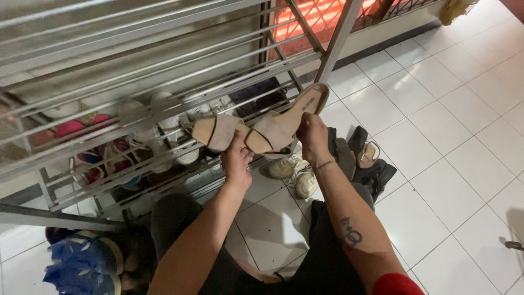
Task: The person organizes various shoes on a multi-tier metal shoe rack. They pick up pairs of slippers, sandals, and sneakers from the floor and place them onto the shelves, arranging them neatly.
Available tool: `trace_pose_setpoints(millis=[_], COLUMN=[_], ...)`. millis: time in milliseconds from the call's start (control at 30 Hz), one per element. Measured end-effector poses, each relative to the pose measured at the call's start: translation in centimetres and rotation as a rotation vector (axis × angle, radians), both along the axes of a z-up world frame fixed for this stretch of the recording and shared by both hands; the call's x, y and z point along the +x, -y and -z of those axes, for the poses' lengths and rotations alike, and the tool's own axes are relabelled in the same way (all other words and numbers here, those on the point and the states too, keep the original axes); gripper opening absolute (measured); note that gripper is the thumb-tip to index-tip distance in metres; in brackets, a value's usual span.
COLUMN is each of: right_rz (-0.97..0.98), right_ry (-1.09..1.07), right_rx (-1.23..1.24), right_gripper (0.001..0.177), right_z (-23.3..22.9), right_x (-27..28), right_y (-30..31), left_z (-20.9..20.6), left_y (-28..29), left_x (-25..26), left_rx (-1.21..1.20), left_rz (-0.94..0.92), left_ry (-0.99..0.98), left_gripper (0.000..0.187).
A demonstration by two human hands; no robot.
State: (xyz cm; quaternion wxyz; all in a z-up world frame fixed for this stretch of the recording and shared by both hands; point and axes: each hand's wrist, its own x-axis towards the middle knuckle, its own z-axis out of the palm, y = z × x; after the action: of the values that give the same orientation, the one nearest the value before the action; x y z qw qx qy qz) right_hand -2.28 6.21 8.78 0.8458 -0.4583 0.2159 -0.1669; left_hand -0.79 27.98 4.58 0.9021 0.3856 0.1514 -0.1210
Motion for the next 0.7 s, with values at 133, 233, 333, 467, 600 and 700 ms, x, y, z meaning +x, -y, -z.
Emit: trace_pose_setpoints(millis=[133,233,333,467,600,700], right_rz=[0.042,-0.087,-0.26,-0.339,-0.358,-0.385], right_ry=[-0.112,-0.136,-0.148,-0.14,-0.131,-0.133], right_rx=[-0.016,-0.003,-0.1,-0.113,-0.106,-0.104], right_gripper=[0.022,0.024,0.025,0.047,0.048,0.041], right_z=[-1.0,-1.6,-2.4,-3.4,-4.1,-4.1], right_x=[-0.8,-1.6,-2.7,-4.1,-5.0,-5.2], right_y=[0.5,1.1,1.6,2.0,2.5,3.3], left_z=[-0.4,-1.3,-2.0,-1.8,-1.1,-0.7], left_y=[-1.1,-1.1,-0.7,0.1,0.8,1.1], left_x=[1.0,1.0,0.6,-0.1,-0.2,-0.3], left_rx=[0.049,0.073,0.099,0.18,0.177,0.194], left_rz=[-0.038,0.0,0.111,0.218,0.227,0.23], left_ry=[0.001,-0.02,0.001,-0.033,0.077,0.147], left_gripper=[0.039,0.038,0.035,0.028,0.018,0.017])
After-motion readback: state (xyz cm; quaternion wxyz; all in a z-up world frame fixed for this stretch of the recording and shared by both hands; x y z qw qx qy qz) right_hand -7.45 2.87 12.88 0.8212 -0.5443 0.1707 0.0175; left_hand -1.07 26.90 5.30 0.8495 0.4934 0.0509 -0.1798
